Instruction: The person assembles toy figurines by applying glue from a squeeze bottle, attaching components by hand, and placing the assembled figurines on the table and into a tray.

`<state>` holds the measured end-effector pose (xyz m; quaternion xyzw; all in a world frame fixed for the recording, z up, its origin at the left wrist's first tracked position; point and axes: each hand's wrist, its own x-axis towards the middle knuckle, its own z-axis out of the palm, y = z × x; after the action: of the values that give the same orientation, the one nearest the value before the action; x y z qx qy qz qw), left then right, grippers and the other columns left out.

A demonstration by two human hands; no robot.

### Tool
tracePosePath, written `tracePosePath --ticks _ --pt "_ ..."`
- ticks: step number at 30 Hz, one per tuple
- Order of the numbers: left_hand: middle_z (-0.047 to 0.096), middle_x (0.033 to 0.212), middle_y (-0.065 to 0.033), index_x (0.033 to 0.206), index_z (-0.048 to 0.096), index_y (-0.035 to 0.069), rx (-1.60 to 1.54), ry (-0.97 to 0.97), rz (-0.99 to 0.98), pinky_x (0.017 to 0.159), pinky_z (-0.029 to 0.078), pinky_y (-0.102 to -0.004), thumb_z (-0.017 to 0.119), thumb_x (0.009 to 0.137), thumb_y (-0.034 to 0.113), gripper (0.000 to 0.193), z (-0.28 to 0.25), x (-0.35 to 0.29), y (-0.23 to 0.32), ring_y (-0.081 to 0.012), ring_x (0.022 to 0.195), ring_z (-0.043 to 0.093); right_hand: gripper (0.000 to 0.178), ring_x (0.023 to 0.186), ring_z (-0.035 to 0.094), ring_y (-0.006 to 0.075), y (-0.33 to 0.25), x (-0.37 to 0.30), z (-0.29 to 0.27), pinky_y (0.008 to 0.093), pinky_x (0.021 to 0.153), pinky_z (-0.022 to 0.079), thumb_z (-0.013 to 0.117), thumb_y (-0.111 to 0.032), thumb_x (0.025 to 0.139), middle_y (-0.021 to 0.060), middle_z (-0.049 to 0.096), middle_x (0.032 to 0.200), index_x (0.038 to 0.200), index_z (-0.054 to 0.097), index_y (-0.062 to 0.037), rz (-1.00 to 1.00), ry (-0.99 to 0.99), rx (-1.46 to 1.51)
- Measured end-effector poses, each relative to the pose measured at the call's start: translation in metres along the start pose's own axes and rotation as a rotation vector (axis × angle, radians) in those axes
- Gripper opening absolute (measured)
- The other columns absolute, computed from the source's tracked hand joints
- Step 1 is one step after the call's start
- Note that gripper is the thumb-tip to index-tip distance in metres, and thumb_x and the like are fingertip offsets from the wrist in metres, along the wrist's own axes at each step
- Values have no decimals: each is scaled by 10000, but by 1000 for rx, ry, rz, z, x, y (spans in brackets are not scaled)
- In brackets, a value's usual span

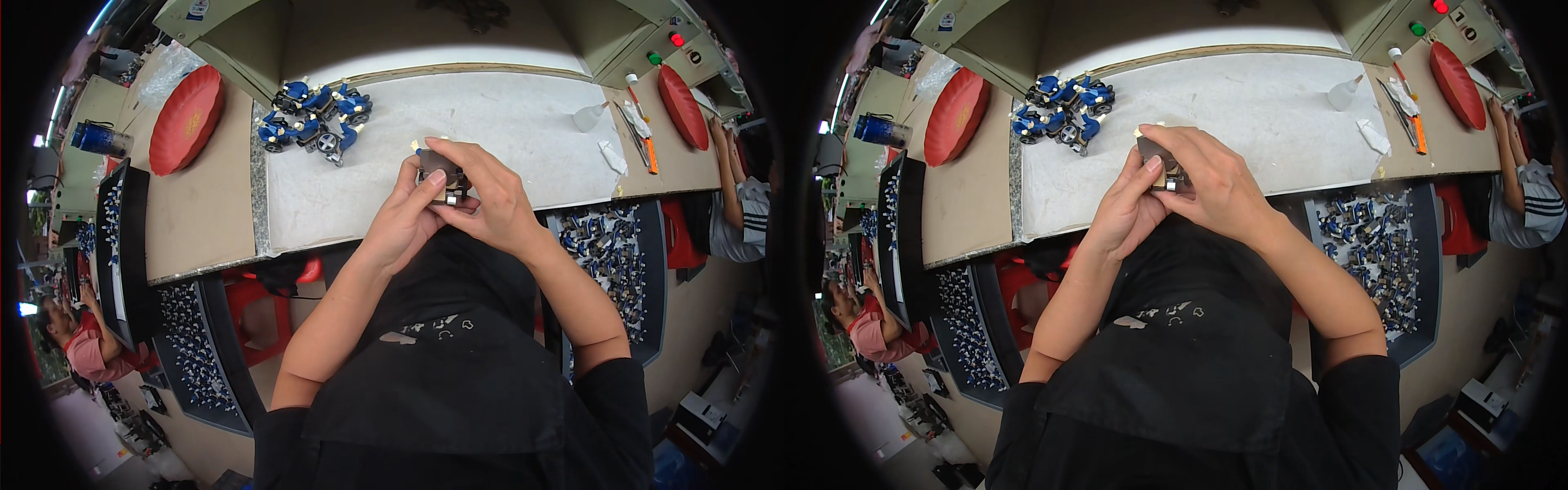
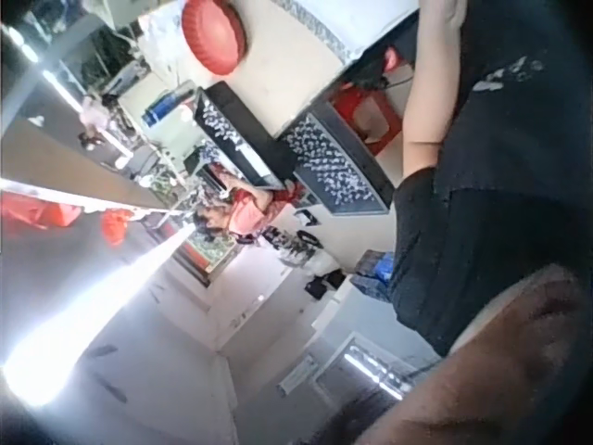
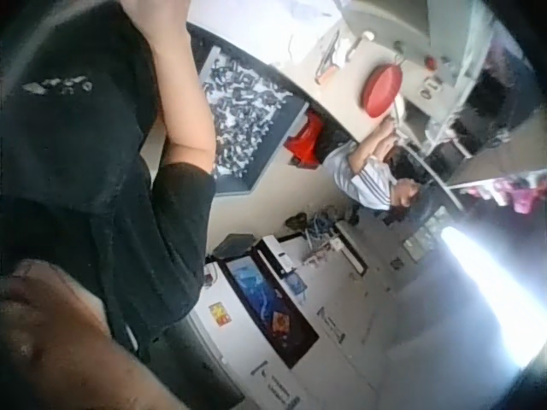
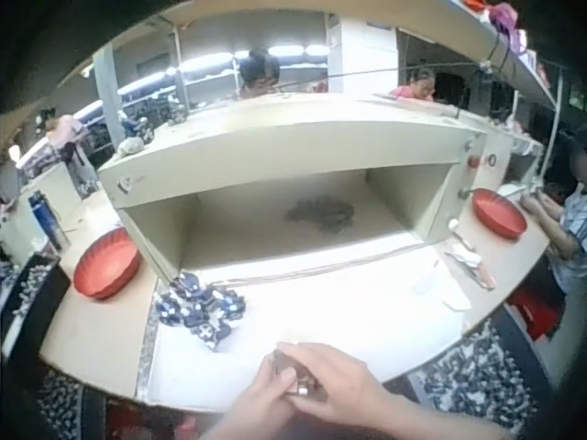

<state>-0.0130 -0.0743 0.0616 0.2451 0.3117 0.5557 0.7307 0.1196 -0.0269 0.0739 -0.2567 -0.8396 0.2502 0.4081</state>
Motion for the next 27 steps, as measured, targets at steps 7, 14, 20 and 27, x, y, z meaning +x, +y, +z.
tracePosePath --ticks 7,14,20,27 --pt "469 1033 -116 1174 293 46 -109 13 -39 803 470 -344 408 931 224 323 -1 -3 -8 -204 940 538 627 857 613 270 5 -7 2 320 711 505 734 -65 584 141 598 1011 1165 501 -68 74 -28 -6" --pt "443 1033 -108 1166 302 27 -144 38 8 823 443 -352 424 925 217 330 -10 2 -17 -180 925 495 632 714 632 252 13 -9 12 300 602 514 739 -94 578 157 622 913 1164 507 -52 -9 0 -116" --pt "437 1042 -102 1196 290 38 -104 24 13 834 438 -367 427 924 217 354 -13 0 -15 -180 950 489 639 754 636 263 20 -10 16 304 631 520 743 -100 572 153 625 938 1163 507 -45 -52 18 -114" --pt "417 1167 -135 1315 180 54 -168 -46 -97 901 410 -393 475 901 222 536 -18 -12 -1 -220 1053 486 620 825 615 288 15 -11 17 343 700 498 755 -146 589 146 607 971 1144 498 -49 179 41 35"
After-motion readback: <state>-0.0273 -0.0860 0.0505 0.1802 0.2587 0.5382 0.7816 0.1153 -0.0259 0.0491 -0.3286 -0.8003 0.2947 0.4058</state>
